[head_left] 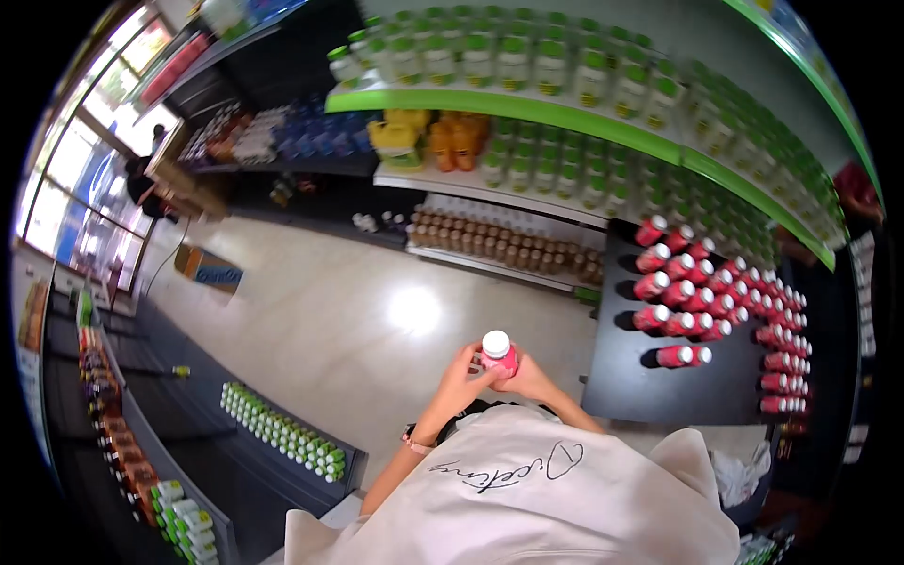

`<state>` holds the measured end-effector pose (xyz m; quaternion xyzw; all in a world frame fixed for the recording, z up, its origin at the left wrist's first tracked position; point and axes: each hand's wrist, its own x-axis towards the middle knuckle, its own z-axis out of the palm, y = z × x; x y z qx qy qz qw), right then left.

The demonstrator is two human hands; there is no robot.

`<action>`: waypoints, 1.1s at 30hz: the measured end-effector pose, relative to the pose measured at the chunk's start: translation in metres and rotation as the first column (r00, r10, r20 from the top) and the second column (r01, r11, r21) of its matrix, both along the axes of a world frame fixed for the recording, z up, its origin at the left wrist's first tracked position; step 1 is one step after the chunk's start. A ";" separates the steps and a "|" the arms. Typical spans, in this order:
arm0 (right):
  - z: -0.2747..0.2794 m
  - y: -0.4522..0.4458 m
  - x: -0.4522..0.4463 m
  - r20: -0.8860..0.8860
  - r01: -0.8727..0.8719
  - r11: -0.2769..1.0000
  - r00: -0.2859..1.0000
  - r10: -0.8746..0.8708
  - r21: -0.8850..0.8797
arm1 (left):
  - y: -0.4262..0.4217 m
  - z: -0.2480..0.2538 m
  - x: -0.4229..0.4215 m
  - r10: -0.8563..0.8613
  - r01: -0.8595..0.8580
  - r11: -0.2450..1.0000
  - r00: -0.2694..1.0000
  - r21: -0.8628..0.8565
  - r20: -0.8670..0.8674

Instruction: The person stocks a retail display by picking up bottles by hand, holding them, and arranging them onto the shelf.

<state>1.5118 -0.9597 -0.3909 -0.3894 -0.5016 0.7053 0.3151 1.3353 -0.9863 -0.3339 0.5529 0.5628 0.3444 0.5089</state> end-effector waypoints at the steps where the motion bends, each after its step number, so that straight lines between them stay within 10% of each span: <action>1: 0.006 0.002 -0.028 -0.016 -0.050 0.998 0.999 0.051 0.039 | -0.011 -0.001 -0.022 0.057 -0.058 0.998 0.998 0.032 0.025; 10: 0.079 0.004 -0.203 0.034 -0.379 0.868 0.920 0.390 0.321 | -0.070 0.035 -0.157 0.511 -0.479 0.812 0.859 0.335 -0.009; 18: 0.154 0.060 -0.292 -0.218 -0.630 0.750 0.718 0.661 0.200 | -0.020 0.122 -0.230 0.325 -0.541 0.826 0.686 0.158 0.651; 33: 0.209 0.213 -0.485 -0.249 -0.737 0.676 0.654 0.715 0.007 | 0.134 0.121 -0.425 0.328 -0.595 0.761 0.694 0.256 0.641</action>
